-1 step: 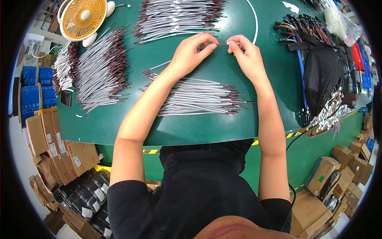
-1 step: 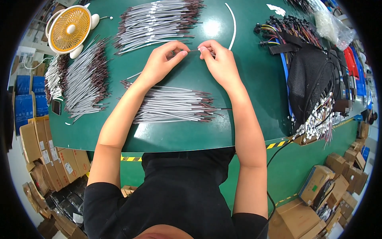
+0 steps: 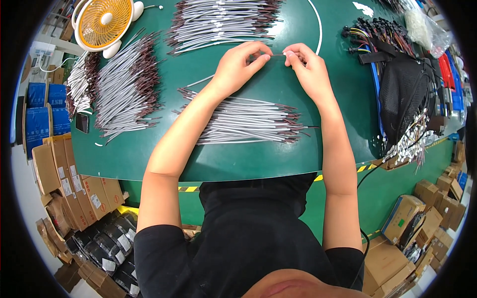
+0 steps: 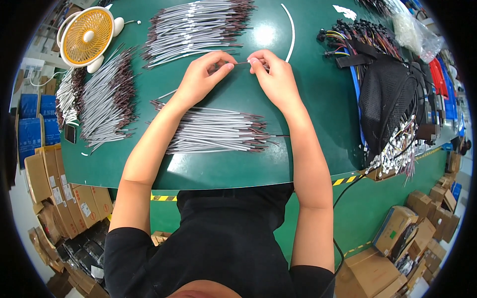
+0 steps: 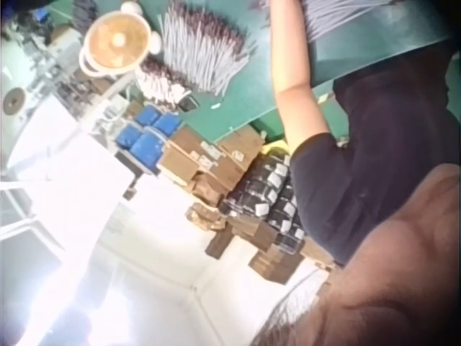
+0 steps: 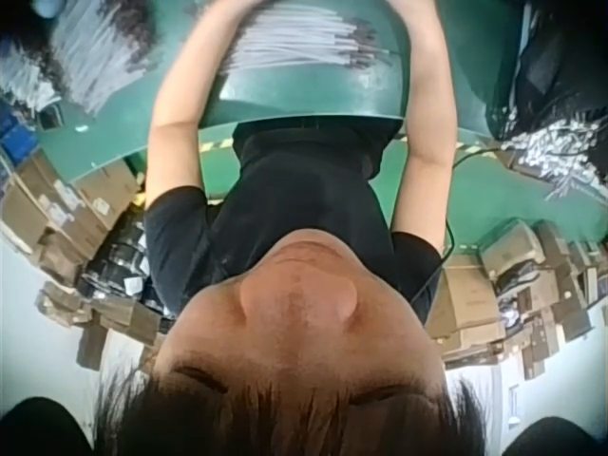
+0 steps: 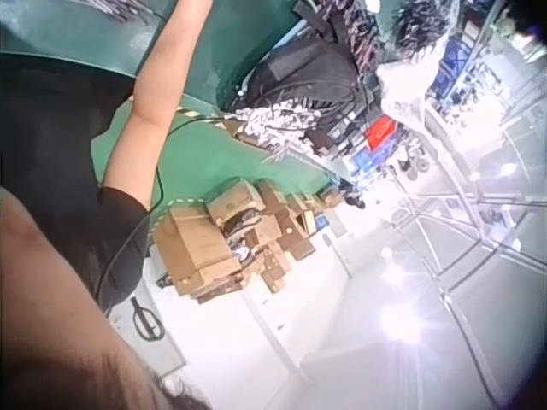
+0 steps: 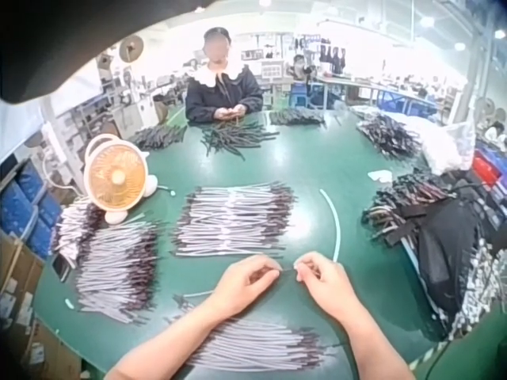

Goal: The person threads small electronic components onto individual wires by hand at an assembly workbench.

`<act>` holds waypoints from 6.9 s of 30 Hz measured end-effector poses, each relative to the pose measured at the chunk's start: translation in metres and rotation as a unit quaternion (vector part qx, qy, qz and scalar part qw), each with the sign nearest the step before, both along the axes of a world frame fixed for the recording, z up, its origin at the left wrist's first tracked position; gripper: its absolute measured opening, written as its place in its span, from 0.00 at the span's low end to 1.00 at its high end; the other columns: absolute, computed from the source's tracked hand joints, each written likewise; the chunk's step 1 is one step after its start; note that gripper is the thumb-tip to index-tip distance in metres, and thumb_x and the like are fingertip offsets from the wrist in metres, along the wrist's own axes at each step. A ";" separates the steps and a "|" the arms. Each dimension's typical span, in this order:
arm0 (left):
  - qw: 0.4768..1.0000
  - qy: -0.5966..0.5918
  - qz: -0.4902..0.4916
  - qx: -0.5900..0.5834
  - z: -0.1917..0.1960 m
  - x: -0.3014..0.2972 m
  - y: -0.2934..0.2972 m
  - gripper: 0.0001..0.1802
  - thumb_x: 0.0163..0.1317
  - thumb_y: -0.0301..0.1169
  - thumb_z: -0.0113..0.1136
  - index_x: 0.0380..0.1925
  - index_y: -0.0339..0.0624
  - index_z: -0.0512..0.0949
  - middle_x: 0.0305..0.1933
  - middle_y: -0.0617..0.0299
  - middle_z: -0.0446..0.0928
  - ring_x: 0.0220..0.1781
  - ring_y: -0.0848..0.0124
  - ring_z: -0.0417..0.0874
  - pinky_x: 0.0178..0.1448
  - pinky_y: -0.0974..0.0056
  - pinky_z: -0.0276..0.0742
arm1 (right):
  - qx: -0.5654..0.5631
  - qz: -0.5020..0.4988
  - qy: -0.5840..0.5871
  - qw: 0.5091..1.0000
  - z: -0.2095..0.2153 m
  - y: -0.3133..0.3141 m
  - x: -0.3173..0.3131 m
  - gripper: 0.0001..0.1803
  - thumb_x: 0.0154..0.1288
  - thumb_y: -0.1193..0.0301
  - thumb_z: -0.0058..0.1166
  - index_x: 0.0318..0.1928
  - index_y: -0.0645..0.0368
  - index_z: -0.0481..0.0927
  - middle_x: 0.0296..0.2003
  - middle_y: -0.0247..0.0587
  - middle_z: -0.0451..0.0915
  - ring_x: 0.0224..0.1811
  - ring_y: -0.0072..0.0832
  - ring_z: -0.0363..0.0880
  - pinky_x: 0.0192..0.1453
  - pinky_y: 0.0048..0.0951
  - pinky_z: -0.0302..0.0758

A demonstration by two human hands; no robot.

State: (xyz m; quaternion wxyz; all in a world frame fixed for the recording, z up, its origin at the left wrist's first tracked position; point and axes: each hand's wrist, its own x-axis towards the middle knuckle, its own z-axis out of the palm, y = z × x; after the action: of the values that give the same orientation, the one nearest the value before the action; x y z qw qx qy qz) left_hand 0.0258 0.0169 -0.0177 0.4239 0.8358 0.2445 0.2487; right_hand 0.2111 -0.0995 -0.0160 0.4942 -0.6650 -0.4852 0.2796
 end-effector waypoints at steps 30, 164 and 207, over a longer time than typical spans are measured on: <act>0.981 0.082 -0.036 0.170 0.006 0.006 -0.017 0.19 0.68 0.38 0.69 0.56 0.46 0.81 0.47 0.54 0.87 0.46 0.55 0.90 0.47 0.54 0.84 | 0.005 0.086 0.002 0.996 -0.003 -0.005 -0.001 0.11 0.76 0.74 0.54 0.55 0.61 0.78 0.46 0.45 0.87 0.48 0.31 0.89 0.54 0.34 0.84; 0.908 0.205 0.166 0.324 0.028 -0.071 0.052 0.15 0.64 0.42 0.73 0.49 0.57 0.87 0.46 0.61 0.80 0.45 0.61 0.85 0.46 0.58 0.82 | 0.073 -0.052 -0.268 0.959 -0.023 0.003 -0.002 0.13 0.68 0.79 0.49 0.52 0.61 0.74 0.46 0.43 0.82 0.51 0.42 0.78 0.58 0.42 0.70; 0.995 0.056 0.006 0.087 0.000 -0.017 -0.018 0.14 0.69 0.27 0.70 0.51 0.39 0.78 0.36 0.61 0.84 0.32 0.78 0.80 0.36 0.69 0.77 | 0.126 0.100 -0.163 0.973 -0.019 0.000 -0.014 0.05 0.74 0.70 0.58 0.44 0.58 0.79 0.34 0.38 0.83 0.45 0.40 0.81 0.59 0.40 0.73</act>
State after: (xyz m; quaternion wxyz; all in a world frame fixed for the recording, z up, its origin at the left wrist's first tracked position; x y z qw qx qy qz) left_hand 0.0088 -0.0015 -0.0175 0.3339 0.8807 0.2502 0.2242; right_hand 0.1967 -0.0995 -0.0346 0.4576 -0.5820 -0.6549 0.1517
